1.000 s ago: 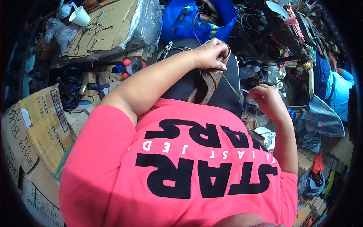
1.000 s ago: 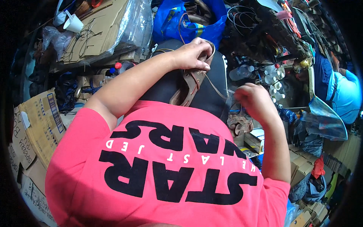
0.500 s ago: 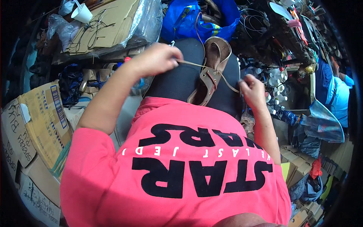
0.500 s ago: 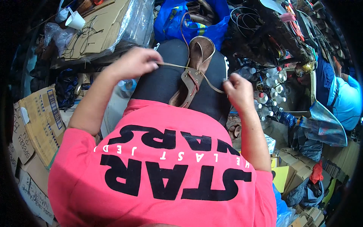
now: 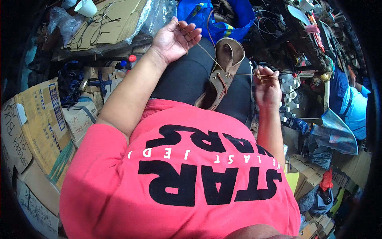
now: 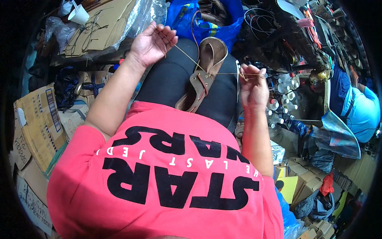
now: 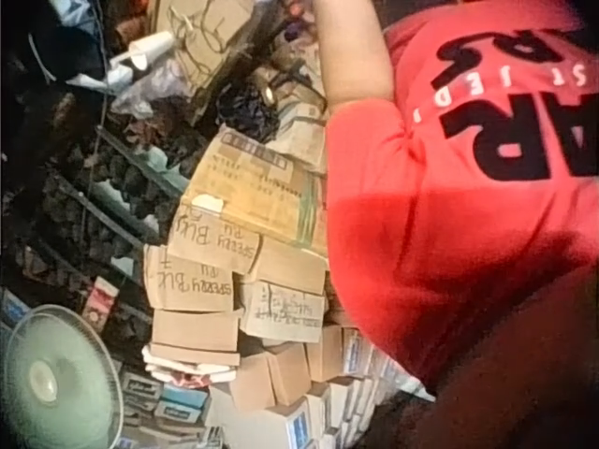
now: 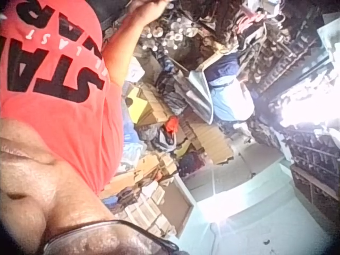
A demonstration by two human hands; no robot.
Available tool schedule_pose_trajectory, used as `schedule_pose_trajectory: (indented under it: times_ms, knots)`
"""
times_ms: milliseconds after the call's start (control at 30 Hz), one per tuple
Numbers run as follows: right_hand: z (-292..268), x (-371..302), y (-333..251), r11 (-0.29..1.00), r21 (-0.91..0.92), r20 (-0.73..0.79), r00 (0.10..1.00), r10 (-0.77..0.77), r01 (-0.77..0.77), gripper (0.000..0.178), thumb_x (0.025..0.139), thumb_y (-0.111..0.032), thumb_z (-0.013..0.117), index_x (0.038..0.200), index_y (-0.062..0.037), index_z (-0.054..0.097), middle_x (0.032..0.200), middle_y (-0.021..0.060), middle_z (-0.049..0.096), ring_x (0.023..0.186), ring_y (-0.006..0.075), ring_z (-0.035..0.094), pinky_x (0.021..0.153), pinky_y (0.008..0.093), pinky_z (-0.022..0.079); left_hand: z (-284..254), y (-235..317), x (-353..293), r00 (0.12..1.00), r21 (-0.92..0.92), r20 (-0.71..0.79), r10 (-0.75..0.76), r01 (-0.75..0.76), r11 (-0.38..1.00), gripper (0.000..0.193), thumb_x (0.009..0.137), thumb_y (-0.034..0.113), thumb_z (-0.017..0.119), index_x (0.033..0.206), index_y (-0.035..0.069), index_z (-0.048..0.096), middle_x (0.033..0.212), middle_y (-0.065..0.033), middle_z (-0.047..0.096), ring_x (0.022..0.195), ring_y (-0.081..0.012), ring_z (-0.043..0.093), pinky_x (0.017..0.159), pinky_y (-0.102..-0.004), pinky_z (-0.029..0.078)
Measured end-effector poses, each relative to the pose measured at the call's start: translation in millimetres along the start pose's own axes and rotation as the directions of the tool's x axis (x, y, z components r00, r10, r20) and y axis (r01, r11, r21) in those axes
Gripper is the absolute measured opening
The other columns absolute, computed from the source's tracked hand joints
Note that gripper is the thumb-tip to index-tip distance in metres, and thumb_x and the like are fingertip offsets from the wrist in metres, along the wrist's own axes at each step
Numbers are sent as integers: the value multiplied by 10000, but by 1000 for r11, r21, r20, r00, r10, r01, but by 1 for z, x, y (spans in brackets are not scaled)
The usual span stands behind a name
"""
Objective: The recorder is lacing or threading laces through a leather shoe in a workshop.
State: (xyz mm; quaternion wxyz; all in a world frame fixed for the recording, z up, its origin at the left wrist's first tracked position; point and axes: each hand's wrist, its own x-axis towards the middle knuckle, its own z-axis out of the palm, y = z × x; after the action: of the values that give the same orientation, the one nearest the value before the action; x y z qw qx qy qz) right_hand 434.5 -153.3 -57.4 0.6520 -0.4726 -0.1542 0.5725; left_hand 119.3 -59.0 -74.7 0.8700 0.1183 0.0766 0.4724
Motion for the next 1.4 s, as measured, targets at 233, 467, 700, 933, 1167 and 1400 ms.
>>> schedule_pose_trajectory:
  times_ms: [233,467,700,933,1167,1400]
  knots:
    - [2,-13,5,934,182,236,936,263,-308,473,1006,-369,398,604,-127,333,540,-19,266,489,133,250,686,351,413,6,12,9,887,287,-462,7,142,947,451,1018,341,361,620,128,377,509,17,306,436,-114,239,557,-280,328]
    - [-11,-9,-3,971,-63,220,946,240,-232,446,987,-415,440,695,-80,484,601,-12,395,565,155,391,761,385,469,-12,13,1,804,557,-539,251,116,823,386,1005,325,405,718,85,501,698,-57,559,554,-146,488,656,-360,466]
    - [-141,-32,-67,640,-690,-91,917,388,-339,337,905,-309,553,1164,-100,609,928,-53,517,721,65,421,616,249,339,-40,100,-61,939,927,-323,118,339,-163,311,852,90,583,1158,38,565,982,-89,636,980,-186,592,916,-321,447]
    - [-160,-31,-79,486,-857,-129,984,120,-172,340,942,-180,526,1263,-89,594,856,-25,520,657,74,433,585,227,353,57,7,-3,978,852,210,-11,-188,-489,326,785,136,660,1106,86,657,1175,-109,590,1134,-236,549,995,-341,414]
    - [22,-34,-33,159,-812,564,825,-38,562,169,814,-64,678,974,-92,724,771,45,592,704,140,593,614,267,463,54,-56,64,911,850,112,-397,-294,-436,231,738,174,745,954,106,703,1048,-89,607,1028,-244,569,906,-339,451]
    - [29,-19,-18,40,-785,620,784,37,619,159,789,-120,686,940,-108,731,763,89,611,717,215,610,636,312,477,39,-50,76,833,972,29,-553,-152,-179,159,763,115,722,918,77,725,911,-62,630,913,-194,592,848,-314,461]
